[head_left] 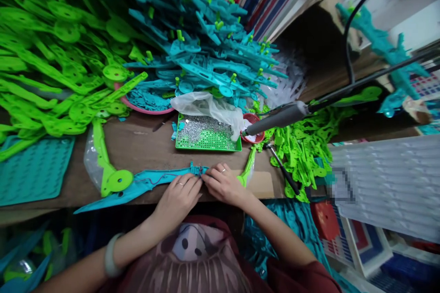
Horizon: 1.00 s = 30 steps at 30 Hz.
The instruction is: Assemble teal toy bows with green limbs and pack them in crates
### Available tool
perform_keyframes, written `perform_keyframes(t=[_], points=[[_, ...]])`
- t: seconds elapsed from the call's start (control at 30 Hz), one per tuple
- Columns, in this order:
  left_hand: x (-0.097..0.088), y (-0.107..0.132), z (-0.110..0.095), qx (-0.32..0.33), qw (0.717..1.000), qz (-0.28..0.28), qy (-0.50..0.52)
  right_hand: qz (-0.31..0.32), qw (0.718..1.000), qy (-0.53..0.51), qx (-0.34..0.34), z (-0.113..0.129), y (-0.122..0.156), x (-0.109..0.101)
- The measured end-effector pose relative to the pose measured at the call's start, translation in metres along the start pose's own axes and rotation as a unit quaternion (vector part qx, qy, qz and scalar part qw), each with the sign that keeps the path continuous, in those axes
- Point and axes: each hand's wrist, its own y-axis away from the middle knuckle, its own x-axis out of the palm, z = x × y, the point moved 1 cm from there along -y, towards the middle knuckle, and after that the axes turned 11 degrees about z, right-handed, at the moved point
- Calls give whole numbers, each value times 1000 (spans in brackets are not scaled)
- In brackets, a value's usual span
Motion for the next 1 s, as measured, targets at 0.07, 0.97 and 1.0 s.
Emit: perform_keyframes(t=[0.07, 0.97, 1.0], points=[[0, -3, -2, -14, 1000, 12, -3, -34, 999, -28, 31, -1, 7, 2], [-14, -26, 10, -17, 992, 118, -33, 14, 992, -81, 97, 2, 28, 8], [-15, -27, 11, -13, 992, 124, -33, 13, 991, -84, 106, 3, 28, 8]])
